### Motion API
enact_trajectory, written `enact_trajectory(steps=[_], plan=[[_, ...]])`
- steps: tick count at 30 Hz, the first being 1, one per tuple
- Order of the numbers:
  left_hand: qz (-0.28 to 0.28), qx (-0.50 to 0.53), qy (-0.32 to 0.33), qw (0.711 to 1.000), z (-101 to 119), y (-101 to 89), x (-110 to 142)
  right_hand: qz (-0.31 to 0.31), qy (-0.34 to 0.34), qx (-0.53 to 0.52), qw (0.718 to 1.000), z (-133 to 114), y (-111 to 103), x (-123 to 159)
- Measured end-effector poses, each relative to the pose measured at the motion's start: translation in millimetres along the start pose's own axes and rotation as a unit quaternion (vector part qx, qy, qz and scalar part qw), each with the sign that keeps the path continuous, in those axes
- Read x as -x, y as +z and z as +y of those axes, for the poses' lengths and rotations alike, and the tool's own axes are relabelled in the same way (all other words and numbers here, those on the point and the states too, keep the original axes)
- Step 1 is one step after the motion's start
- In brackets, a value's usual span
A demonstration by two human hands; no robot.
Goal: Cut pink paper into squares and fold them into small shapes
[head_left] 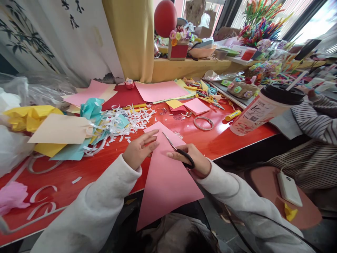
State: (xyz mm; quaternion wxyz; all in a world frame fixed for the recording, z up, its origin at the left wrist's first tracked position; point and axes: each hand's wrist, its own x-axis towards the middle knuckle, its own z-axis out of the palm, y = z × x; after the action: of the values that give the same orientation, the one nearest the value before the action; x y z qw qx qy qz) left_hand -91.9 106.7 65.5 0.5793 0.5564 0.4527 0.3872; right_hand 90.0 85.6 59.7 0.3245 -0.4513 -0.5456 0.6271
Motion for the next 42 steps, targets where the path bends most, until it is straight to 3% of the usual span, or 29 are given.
enact_trajectory(steps=[6, 21, 28, 31, 36, 42], plan=[[0.010, 0.002, -0.058, 0.998, 1.7, -2.0, -1.2, -0.004, 0.018, 0.012, 1.000, -4.1, 4.4, 0.7], [-0.033, 0.016, -0.057, 0.998, 2.8, -2.0, 0.7, -0.004, 0.011, 0.021, 1.000, -0.6, 3.4, -1.1], [-0.027, 0.006, -0.062, 0.998, 2.5, -1.4, 0.8, 0.008, -0.002, 0.019, 1.000, -1.4, 5.6, -2.3], [-0.030, -0.009, -0.066, 0.997, 2.8, -1.0, 0.9, -0.009, 0.015, 0.003, 1.000, -0.9, 5.9, -3.0], [-0.034, -0.024, -0.073, 0.996, 3.6, -1.8, 1.0, -0.029, -0.014, 0.010, 0.999, -0.9, 3.8, -7.1], [0.023, 0.003, -0.028, 0.999, 3.1, -8.2, -0.7, -0.030, -0.051, -0.006, 0.998, -6.2, -2.4, -6.1]])
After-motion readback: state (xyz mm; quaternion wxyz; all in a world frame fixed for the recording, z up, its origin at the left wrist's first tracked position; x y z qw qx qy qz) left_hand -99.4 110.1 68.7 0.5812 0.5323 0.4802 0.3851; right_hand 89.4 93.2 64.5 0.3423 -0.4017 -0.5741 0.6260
